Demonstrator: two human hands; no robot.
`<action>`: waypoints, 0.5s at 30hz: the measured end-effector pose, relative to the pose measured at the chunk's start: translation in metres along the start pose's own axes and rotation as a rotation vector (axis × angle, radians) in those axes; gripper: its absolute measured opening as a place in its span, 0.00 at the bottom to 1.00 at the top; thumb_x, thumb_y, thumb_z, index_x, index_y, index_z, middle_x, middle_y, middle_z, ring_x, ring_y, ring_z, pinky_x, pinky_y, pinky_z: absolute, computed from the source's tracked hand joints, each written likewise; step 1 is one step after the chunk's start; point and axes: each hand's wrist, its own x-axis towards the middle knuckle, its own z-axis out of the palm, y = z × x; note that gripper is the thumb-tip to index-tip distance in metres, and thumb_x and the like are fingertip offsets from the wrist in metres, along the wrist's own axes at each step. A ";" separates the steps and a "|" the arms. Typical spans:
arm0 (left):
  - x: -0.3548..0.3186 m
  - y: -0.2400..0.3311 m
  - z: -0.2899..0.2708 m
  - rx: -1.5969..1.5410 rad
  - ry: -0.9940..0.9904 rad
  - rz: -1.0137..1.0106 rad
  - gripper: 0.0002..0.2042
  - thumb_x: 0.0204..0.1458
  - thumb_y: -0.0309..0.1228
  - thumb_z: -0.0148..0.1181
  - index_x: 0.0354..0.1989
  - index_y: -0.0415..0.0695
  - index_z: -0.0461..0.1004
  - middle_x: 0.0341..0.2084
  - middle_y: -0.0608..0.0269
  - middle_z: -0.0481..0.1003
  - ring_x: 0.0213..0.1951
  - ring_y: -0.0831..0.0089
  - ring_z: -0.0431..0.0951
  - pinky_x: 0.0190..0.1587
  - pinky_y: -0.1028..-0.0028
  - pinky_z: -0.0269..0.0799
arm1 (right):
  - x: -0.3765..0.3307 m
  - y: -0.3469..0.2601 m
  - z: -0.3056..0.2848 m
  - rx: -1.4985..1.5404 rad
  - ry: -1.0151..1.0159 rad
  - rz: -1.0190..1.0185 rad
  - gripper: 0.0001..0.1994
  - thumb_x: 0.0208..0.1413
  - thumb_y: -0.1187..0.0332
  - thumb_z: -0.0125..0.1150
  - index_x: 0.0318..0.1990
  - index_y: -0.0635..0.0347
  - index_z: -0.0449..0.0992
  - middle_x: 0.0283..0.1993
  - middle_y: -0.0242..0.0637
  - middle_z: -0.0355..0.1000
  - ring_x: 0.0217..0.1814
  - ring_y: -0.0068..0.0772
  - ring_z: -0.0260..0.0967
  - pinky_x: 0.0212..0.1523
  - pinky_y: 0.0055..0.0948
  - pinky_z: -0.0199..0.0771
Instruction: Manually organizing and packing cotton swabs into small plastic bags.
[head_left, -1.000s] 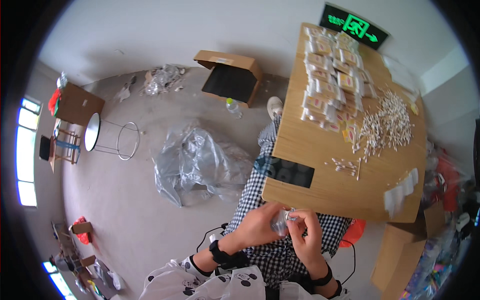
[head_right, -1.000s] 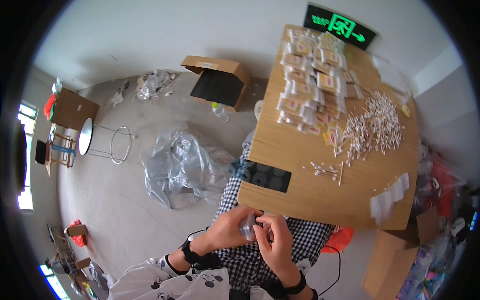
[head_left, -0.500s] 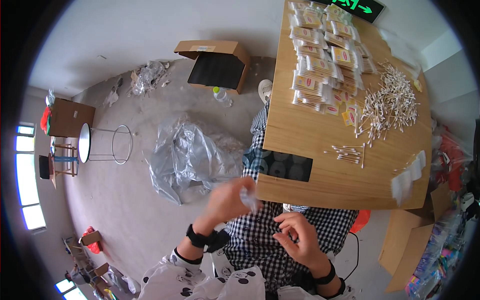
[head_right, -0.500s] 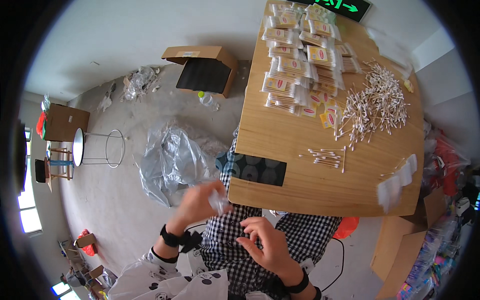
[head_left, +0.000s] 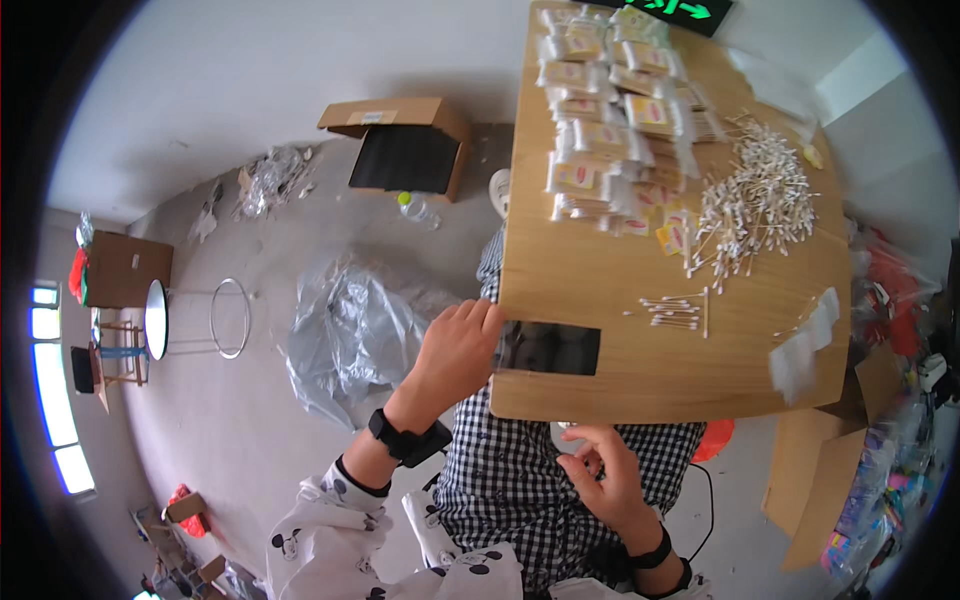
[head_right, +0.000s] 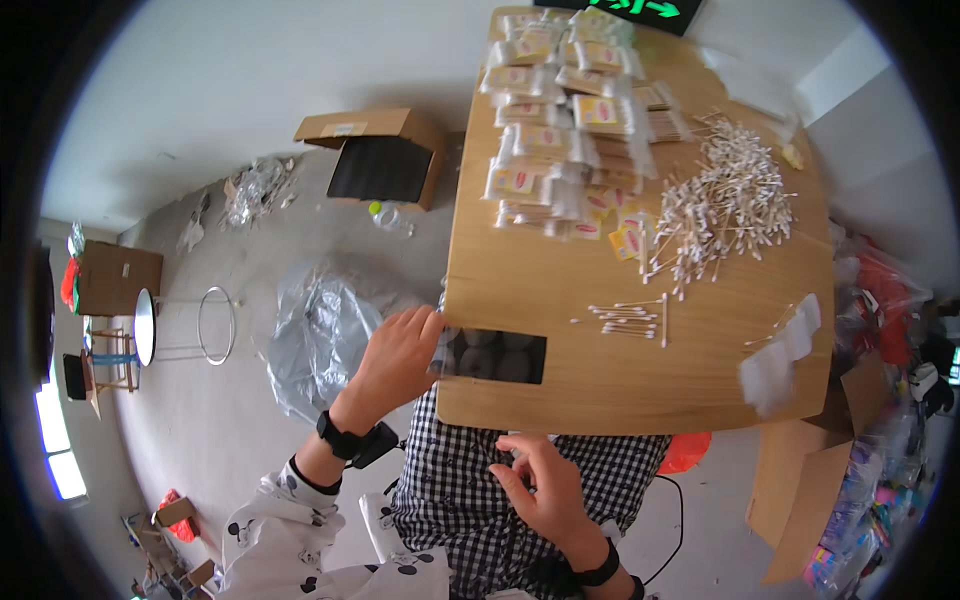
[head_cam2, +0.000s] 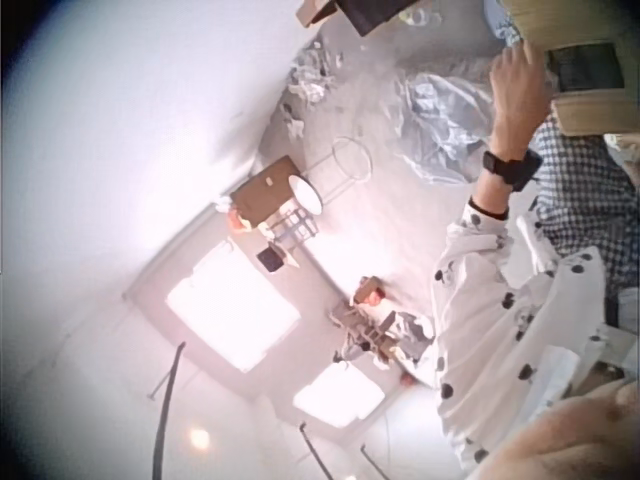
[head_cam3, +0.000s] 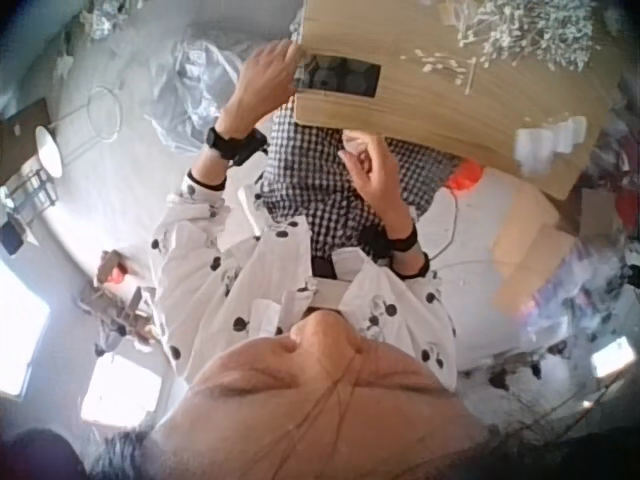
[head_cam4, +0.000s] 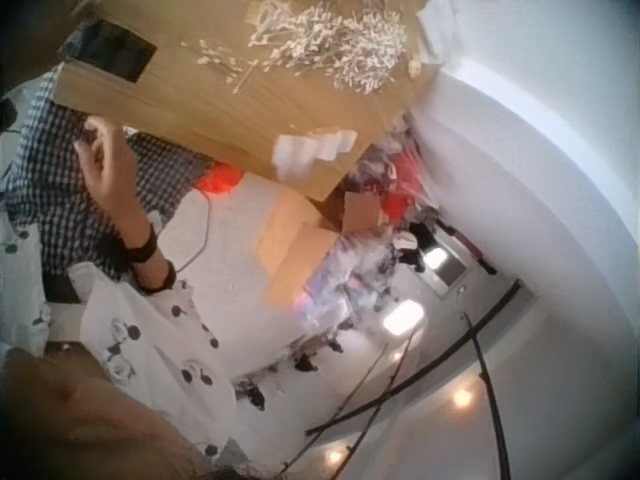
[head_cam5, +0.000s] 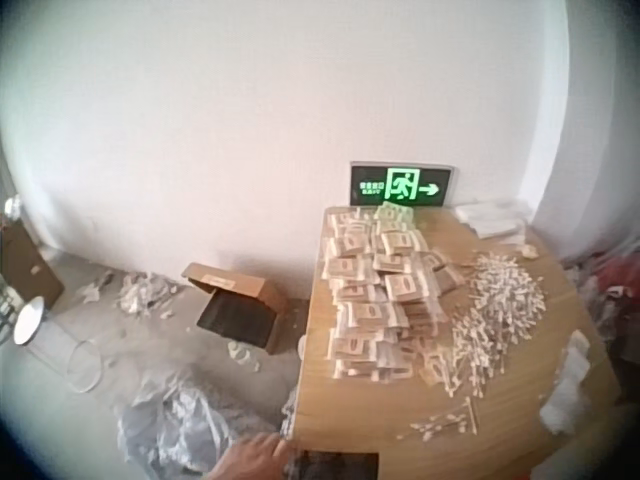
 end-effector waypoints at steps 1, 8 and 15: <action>0.002 0.005 -0.006 0.060 -0.089 -0.008 0.26 0.32 0.24 0.68 0.45 0.39 0.67 0.42 0.53 0.70 0.49 0.55 0.71 0.47 0.64 0.70 | 0.002 -0.002 -0.001 0.001 -0.004 0.003 0.16 0.58 0.67 0.65 0.51 0.62 0.71 0.44 0.39 0.76 0.25 0.26 0.72 0.24 0.24 0.70; -0.008 0.005 -0.027 -0.191 -0.083 0.060 0.37 0.36 0.24 0.67 0.62 0.38 0.64 0.50 0.50 0.66 0.52 0.52 0.70 0.54 0.63 0.69 | -0.002 0.008 -0.018 -0.024 0.070 0.044 0.16 0.57 0.68 0.65 0.51 0.60 0.70 0.45 0.38 0.76 0.27 0.26 0.74 0.24 0.24 0.71; -0.003 0.006 -0.030 -0.221 -0.065 0.107 0.38 0.38 0.28 0.73 0.62 0.41 0.66 0.50 0.52 0.71 0.53 0.52 0.70 0.55 0.62 0.70 | 0.005 0.033 -0.049 -0.127 0.227 0.037 0.15 0.56 0.70 0.65 0.49 0.61 0.72 0.40 0.37 0.75 0.28 0.28 0.73 0.29 0.26 0.72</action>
